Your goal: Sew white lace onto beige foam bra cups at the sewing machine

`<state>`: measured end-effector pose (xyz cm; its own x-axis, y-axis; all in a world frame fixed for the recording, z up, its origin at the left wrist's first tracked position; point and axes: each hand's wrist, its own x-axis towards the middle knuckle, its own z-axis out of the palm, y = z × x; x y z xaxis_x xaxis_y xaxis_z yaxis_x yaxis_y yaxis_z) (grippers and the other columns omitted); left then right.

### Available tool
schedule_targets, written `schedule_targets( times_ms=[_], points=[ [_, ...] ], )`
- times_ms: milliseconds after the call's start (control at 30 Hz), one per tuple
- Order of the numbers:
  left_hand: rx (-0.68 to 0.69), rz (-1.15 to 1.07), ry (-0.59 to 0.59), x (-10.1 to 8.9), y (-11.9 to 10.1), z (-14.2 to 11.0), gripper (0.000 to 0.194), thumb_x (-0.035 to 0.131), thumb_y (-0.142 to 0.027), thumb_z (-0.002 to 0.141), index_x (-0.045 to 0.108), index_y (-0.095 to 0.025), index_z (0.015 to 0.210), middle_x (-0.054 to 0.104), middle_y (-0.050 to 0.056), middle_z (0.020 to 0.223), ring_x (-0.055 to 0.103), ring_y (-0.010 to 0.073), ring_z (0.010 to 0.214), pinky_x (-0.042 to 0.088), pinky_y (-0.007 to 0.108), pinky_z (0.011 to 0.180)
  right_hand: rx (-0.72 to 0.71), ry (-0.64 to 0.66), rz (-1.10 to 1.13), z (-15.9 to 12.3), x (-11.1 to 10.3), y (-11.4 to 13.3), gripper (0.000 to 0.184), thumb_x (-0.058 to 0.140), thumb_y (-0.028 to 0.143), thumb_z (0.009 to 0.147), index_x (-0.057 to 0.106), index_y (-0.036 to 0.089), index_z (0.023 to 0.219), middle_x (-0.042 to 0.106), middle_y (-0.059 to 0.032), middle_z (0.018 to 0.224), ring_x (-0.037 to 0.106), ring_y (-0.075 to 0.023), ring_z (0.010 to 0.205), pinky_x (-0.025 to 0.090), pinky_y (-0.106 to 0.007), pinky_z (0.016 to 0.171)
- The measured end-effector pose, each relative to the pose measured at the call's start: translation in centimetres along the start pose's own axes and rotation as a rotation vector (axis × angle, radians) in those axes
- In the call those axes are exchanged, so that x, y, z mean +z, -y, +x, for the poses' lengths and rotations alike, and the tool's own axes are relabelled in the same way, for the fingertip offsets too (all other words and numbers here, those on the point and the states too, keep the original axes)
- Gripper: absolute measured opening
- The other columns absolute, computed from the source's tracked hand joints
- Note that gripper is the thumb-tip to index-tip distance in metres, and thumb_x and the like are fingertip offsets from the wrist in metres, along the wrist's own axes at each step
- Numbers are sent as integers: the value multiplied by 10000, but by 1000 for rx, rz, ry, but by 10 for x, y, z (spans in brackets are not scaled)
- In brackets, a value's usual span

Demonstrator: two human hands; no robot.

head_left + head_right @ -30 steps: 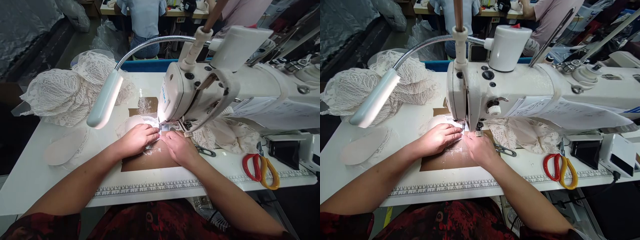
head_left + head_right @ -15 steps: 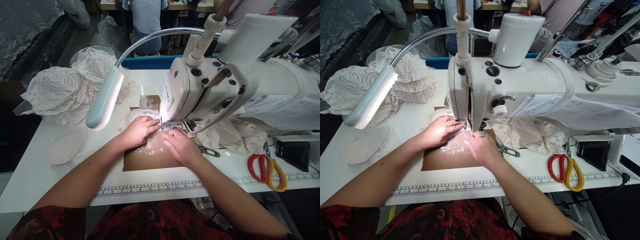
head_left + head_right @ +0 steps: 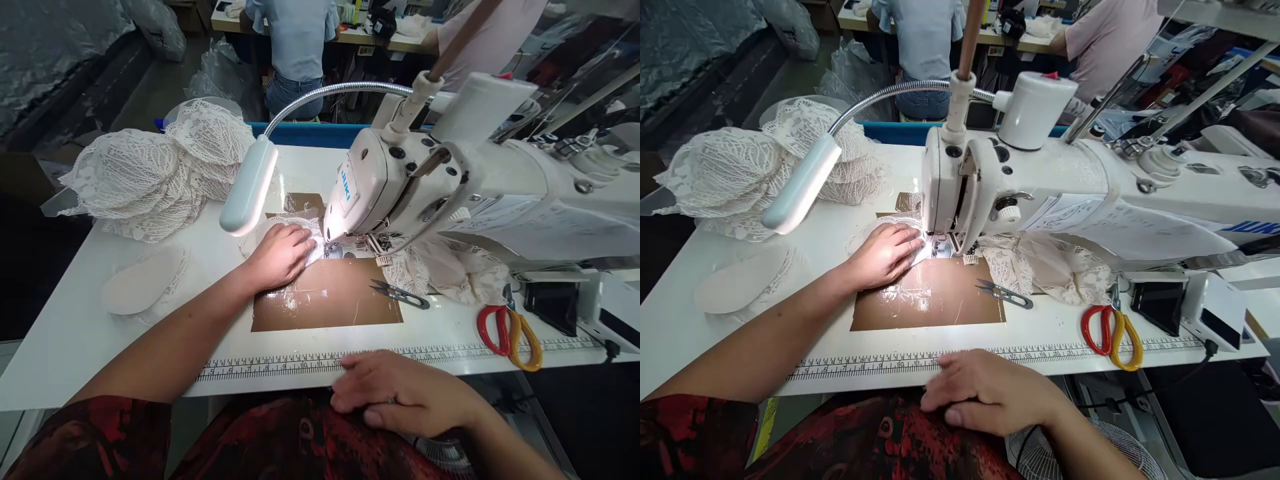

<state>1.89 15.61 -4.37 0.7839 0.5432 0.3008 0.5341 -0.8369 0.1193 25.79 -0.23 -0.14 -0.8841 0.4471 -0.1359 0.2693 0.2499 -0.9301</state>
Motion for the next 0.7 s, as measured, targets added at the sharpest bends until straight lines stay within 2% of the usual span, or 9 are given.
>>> schedule_targets(
  times_ms=[67,133,200,267,333,467,567,700],
  points=[
    [-37,35,40,-4,-2,-1,370,425,-314,917,580,-140,1203,572,119,1269,472,297,1174,373,450,956,102,-44,202,-13,1,-1,333,501,306,909,636,171,1182,722,-84,975,670,-166,891,509,-293,824],
    [-66,70,91,-8,-5,0,394,410,-355,923,571,-146,1216,561,116,1285,481,301,1165,380,449,934,243,-208,301,-18,0,-4,349,509,382,905,662,152,1120,716,-72,826,661,-141,686,518,-243,627],
    [-83,107,146,-12,-10,-1,414,391,-386,931,566,-154,1226,555,114,1289,495,303,1143,396,446,891,296,-411,249,-16,-3,-6,345,506,410,904,678,165,1076,700,-57,795,640,-133,642,509,-243,601],
    [-100,139,197,-17,-16,-1,421,377,-407,936,573,-163,1218,566,113,1265,513,302,1107,416,430,829,272,-576,75,-9,-7,-8,305,520,401,896,697,193,1031,698,-58,866,647,-154,736,510,-266,677],
    [-122,159,239,-22,-22,-2,415,374,-419,938,587,-173,1196,590,109,1208,533,294,1057,430,404,765,250,-678,-97,0,-14,-10,266,522,372,895,708,211,996,701,-56,919,647,-176,840,500,-285,750],
    [-165,152,301,-31,-33,-4,365,390,-403,936,633,-179,1090,628,91,1051,577,256,916,437,368,704,254,-740,-291,14,-28,-17,246,496,305,904,691,215,1023,696,-50,986,634,-184,924,485,-304,810],
    [-159,65,318,-34,-36,-3,360,391,-392,937,658,-164,1015,634,90,1024,600,230,877,454,344,711,262,-719,-412,24,-37,-22,259,472,266,910,667,219,1074,683,-47,1033,616,-188,960,471,-318,832],
    [-147,-118,270,-34,-36,-4,353,394,-371,939,659,-163,1047,640,83,1051,613,202,897,485,310,751,238,-655,-512,40,-43,-26,279,445,247,919,657,197,1094,674,-66,1009,604,-190,931,468,-318,795]
  ],
)
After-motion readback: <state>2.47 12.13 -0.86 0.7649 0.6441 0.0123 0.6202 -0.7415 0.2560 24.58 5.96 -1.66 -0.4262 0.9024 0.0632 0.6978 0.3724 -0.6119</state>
